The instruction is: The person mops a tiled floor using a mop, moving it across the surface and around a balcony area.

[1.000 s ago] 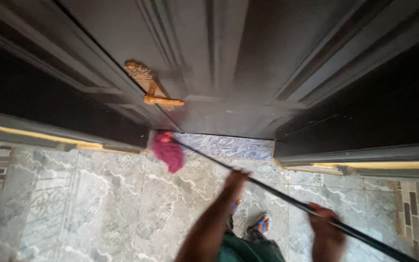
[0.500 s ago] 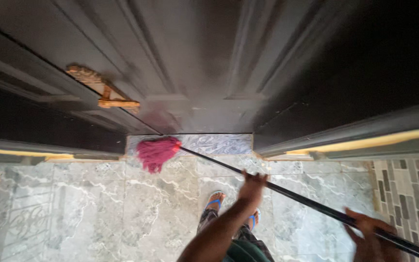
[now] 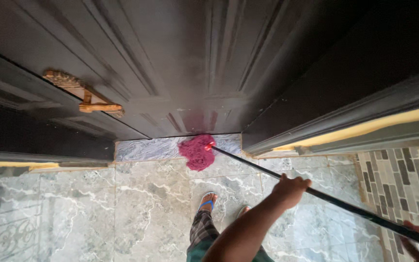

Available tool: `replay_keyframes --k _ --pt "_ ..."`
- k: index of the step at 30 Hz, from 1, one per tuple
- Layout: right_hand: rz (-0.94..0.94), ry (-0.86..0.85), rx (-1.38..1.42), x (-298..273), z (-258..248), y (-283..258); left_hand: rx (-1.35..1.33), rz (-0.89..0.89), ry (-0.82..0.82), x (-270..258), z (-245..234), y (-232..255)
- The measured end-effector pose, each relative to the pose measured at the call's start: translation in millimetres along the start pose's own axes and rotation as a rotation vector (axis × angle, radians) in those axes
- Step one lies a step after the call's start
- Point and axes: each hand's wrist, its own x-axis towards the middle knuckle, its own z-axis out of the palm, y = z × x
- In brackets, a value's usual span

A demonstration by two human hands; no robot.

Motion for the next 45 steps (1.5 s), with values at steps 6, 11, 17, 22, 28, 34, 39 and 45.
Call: replay_keyframes --k 6,11,17,22,28,34,39,45 --pt "0.072 -0.007 0.191 -43.0 41.5 51.8 0.116 -0.002 0.145 -44.3 21.0 -115.9" --pt "0.219 0.068 0.264 -100.5 128.5 80.4 0.31 -0.12 0.039 -115.5 -11.9 -190.1" --pt "0.305 0.138 0.189 -106.8 137.6 42.7 0.471 -0.119 -0.023 -123.7 -21.2 -171.5" --pt "0.157 0.089 0.21 -89.7 51.1 42.3 0.34 0.01 0.106 -87.0 23.5 -111.7" --pt "0.044 0.102 0.169 -70.0 -96.4 56.7 0.183 0.115 0.11 -35.1 68.8 -5.3" --pt "0.112 -0.047 -0.015 -45.6 -189.7 28.0 0.097 0.251 0.177 0.9 83.7 71.3" --pt "-0.154 0.057 -0.052 -50.1 -128.1 -32.7 0.074 0.155 0.171 8.0 85.0 97.5" --pt "-0.059 0.028 -0.19 -32.7 -100.9 -43.5 0.103 -0.021 0.169 -10.8 97.8 82.3"
